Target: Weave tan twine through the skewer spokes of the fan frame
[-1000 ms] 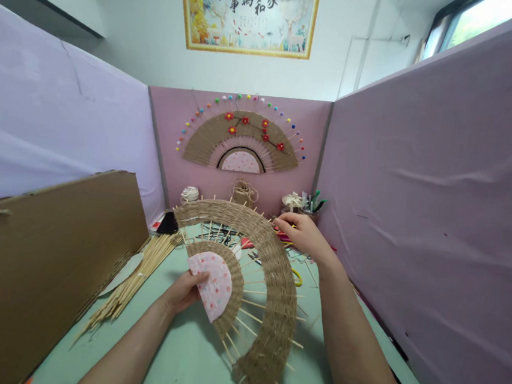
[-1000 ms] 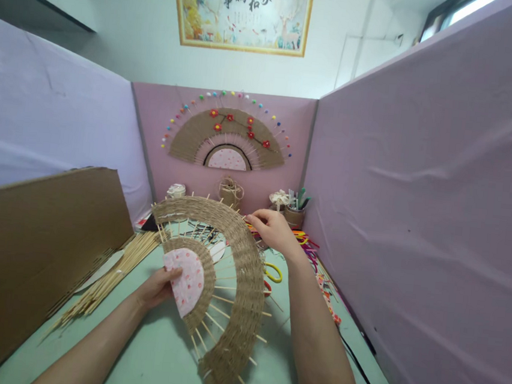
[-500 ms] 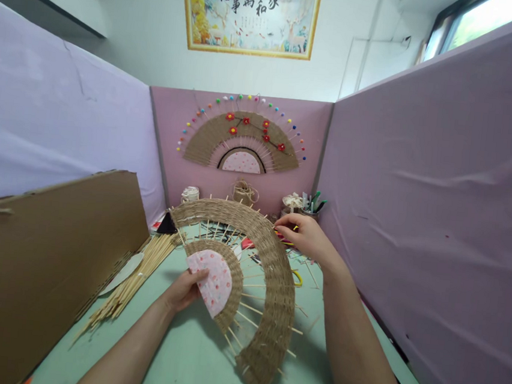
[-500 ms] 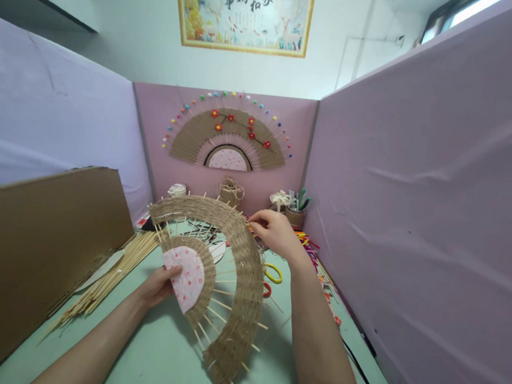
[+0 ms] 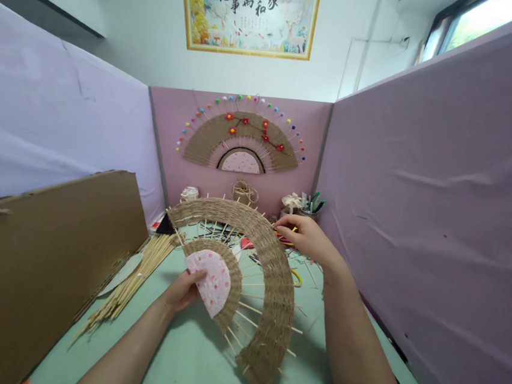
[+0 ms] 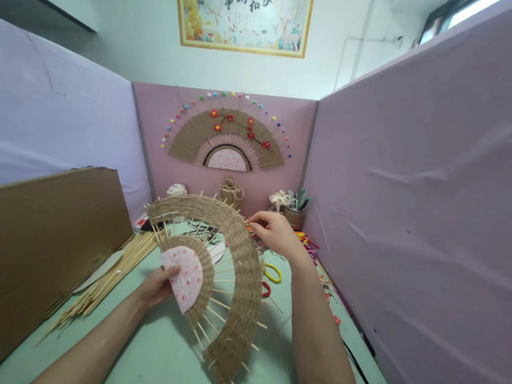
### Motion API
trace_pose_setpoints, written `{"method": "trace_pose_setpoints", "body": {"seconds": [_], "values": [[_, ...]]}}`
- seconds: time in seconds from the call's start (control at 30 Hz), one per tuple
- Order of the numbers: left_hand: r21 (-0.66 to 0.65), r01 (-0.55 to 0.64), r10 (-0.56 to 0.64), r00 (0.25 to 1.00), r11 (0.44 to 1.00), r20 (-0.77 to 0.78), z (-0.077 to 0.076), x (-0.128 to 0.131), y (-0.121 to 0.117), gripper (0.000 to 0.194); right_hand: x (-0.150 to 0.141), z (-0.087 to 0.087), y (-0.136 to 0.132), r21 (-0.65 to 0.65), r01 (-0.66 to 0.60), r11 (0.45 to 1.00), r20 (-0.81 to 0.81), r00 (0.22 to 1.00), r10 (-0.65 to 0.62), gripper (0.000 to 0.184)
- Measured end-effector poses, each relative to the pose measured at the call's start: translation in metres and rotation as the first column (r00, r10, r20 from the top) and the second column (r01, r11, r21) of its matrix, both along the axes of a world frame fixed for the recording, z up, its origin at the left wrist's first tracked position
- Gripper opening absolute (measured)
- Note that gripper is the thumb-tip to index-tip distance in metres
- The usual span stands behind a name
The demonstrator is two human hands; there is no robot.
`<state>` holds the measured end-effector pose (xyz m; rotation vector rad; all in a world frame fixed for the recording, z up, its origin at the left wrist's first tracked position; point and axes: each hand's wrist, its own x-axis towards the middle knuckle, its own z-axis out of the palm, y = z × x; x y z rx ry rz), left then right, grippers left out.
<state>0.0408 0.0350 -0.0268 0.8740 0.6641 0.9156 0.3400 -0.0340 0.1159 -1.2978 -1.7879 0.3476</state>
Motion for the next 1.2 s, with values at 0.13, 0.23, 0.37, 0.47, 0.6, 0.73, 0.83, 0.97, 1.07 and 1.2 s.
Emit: {"method": "trace_pose_setpoints", "body": {"seconds": [0.13,0.23,0.37,0.47,0.6,0.73,0.83,0.97,1.07,1.2], "values": [[0.004,0.005,-0.005,1.000,1.000,0.016,-0.002,-0.001,0.002,0.021,0.004,-0.005,0.004,-0.114,-0.113,0.987,-0.196,0.977,0.089,0.026],[0.003,0.017,-0.017,0.999,1.000,0.030,-0.003,-0.002,0.003,0.024,0.008,-0.011,0.009,-0.155,-0.174,0.972,-0.320,0.940,0.117,0.028],[-0.002,0.009,-0.008,0.999,1.000,0.033,-0.006,-0.004,0.005,0.029,0.011,-0.015,0.016,-0.191,-0.203,0.960,-0.395,0.912,0.115,0.029],[-0.003,0.006,-0.006,0.999,1.000,0.046,-0.006,-0.004,0.005,0.028,0.010,-0.016,0.018,-0.207,-0.246,0.947,-0.432,0.891,0.137,0.029],[-0.004,-0.007,0.007,0.999,1.000,0.054,-0.005,-0.002,0.005,0.032,0.006,-0.014,0.018,-0.214,-0.268,0.939,-0.428,0.890,0.156,0.027],[-0.026,-0.061,0.062,0.997,0.998,0.048,-0.002,0.000,0.004,0.040,0.003,-0.015,0.018,-0.213,-0.220,0.952,-0.368,0.921,0.131,0.026],[-0.028,-0.106,0.107,0.993,0.994,0.045,0.001,0.001,0.003,0.034,0.004,-0.016,0.020,-0.176,-0.180,0.968,-0.314,0.942,0.118,0.026],[-0.015,-0.114,0.114,0.992,0.993,0.047,0.002,0.002,0.002,0.034,0.005,-0.015,0.019,-0.129,-0.146,0.981,-0.239,0.964,0.112,0.027],[-0.009,-0.099,0.099,0.994,0.995,0.050,0.002,0.002,0.002,0.044,0.005,-0.013,0.017,-0.112,-0.112,0.987,-0.198,0.976,0.088,0.029],[-0.010,-0.102,0.103,0.994,0.995,0.045,0.003,0.003,0.001,0.048,0.004,-0.011,0.016,-0.063,-0.076,0.995,-0.133,0.989,0.067,0.030]]}}
